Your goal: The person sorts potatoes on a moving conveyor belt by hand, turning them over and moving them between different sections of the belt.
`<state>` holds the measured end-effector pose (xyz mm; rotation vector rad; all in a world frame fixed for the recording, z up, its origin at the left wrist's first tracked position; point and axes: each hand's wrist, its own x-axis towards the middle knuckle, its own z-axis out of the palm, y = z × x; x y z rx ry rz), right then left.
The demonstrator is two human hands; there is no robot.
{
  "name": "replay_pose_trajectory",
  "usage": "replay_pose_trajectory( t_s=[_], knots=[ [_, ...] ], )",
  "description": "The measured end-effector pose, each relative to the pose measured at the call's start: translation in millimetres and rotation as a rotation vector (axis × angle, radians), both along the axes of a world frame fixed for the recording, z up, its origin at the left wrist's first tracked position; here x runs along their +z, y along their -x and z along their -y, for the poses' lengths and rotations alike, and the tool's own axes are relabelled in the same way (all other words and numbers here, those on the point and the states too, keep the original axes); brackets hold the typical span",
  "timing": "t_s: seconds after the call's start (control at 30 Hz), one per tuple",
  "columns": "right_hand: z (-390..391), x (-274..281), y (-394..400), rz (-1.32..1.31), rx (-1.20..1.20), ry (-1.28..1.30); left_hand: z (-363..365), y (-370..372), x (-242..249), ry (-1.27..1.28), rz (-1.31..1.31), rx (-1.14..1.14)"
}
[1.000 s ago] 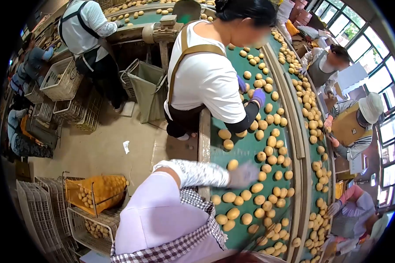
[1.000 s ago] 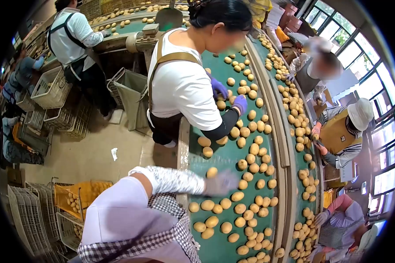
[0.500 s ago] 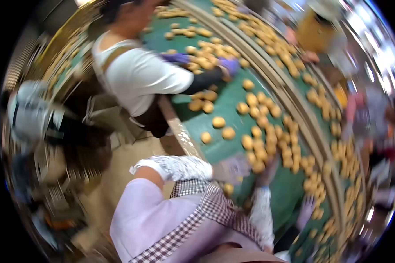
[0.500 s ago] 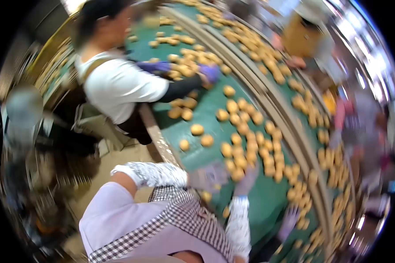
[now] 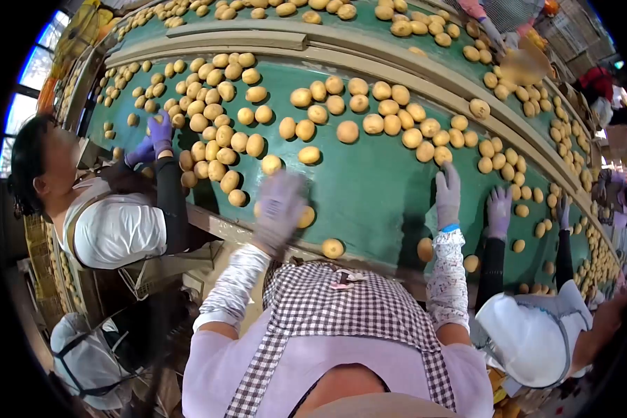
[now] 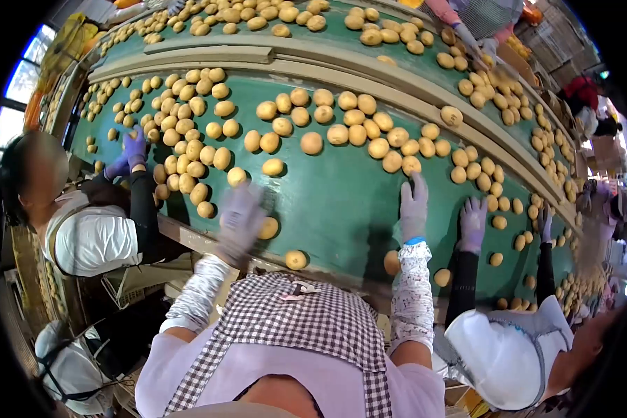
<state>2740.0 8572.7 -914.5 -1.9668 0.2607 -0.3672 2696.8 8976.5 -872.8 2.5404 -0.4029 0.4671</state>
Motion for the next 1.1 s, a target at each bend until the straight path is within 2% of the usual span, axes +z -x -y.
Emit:
replay_pose_trajectory(
  t_s=[0.03, 0.07, 0.13, 0.2, 0.23, 0.27, 0.3, 0.33, 0.37, 0.4, 0.43, 0.47, 0.5, 0.53, 0.57, 0.6, 0.67, 0.73, 0.77, 0.8, 0.9, 0.97, 1.03, 1.07, 1.1],
  knots=[
    [-6, -18, -8, 0.035, 0.037, 0.203, 22, 0, -20, -0.041, -0.282, -0.183],
    [-12, -26, -22, 0.076, 0.083, 0.407, 41, 10, -2, -0.002, -0.422, -0.362],
    [-27, -10, -57, 0.045, 0.188, 0.367, 50, 41, -83, -0.089, -0.112, -0.649],
    [-56, 8, -112, -0.021, 0.38, 0.268, 38, 50, -104, -0.177, -0.338, -0.581],
    [-57, -6, -144, 0.015, 0.337, 0.246, 22, 50, -103, -0.073, -0.29, -0.503],
    [-48, -22, -179, 0.048, 0.306, 0.219, 9, 46, -94, -0.077, -0.288, -0.386],
    [-50, -22, -207, 0.08, 0.402, 0.428, -3, 38, -79, -0.129, -0.315, -0.467],
    [-53, -31, -232, 0.008, 0.559, 0.431, -13, 37, -85, -0.102, -0.251, -0.462],
    [-62, -38, -237, 0.173, 0.806, 0.701, -22, 37, -92, -0.076, -0.186, -0.457],
    [-96, -39, -240, -0.112, 0.766, 0.435, -35, 40, -115, 0.008, -0.023, -0.377],
    [-110, -53, -240, -0.035, 0.784, 0.661, -54, 34, -111, -0.075, -0.059, -0.316],
    [-115, -69, -236, -0.001, 0.754, 0.681, -76, 32, -111, -0.154, -0.01, -0.275],
    [-128, -64, -233, -0.242, 0.591, 0.774, -99, 28, -112, -0.231, 0.039, -0.233],
    [-139, -57, -227, -0.254, 0.55, 0.531, -112, 23, -107, -0.19, 0.028, -0.183],
    [-154, -26, -222, -0.341, 0.61, 0.569, -126, 18, -104, -0.147, 0.017, -0.132],
    [-137, -29, -216, -0.234, 0.616, 0.384, -126, 12, -94, -0.204, 0.04, -0.073],
    [-109, -43, -255, -0.432, 0.763, 0.193, -130, -8, -86, -0.256, 0.067, -0.033],
    [-89, -49, -285, -0.588, 0.823, 0.26, -132, -35, -80, -0.299, 0.109, 0.068],
    [-80, -46, -283, -0.656, 0.838, 0.247, -130, -37, -68, -0.379, 0.206, 0.053],
    [-78, -49, -274, -0.409, 0.923, 0.211, -129, -36, -68, -0.353, 0.217, -0.007],
    [-126, 36, -194, -0.122, 0.748, 0.136, -84, -39, -82, -0.069, 0.252, -0.061],
    [-187, 115, -119, -0.146, 0.589, -0.12, -57, -45, -85, 0.038, 0.169, -0.19],
    [-202, 140, -71, 0.097, 0.49, 0.114, -35, -50, -73, -0.008, 0.011, -0.343],
    [-212, 165, -41, 0.2, 0.441, 0.051, -25, -53, -63, -0.067, -0.061, -0.408],
    [-213, 179, -22, 0.256, 0.4, 0.169, -20, -62, -68, -0.117, -0.057, -0.423]
  ],
)
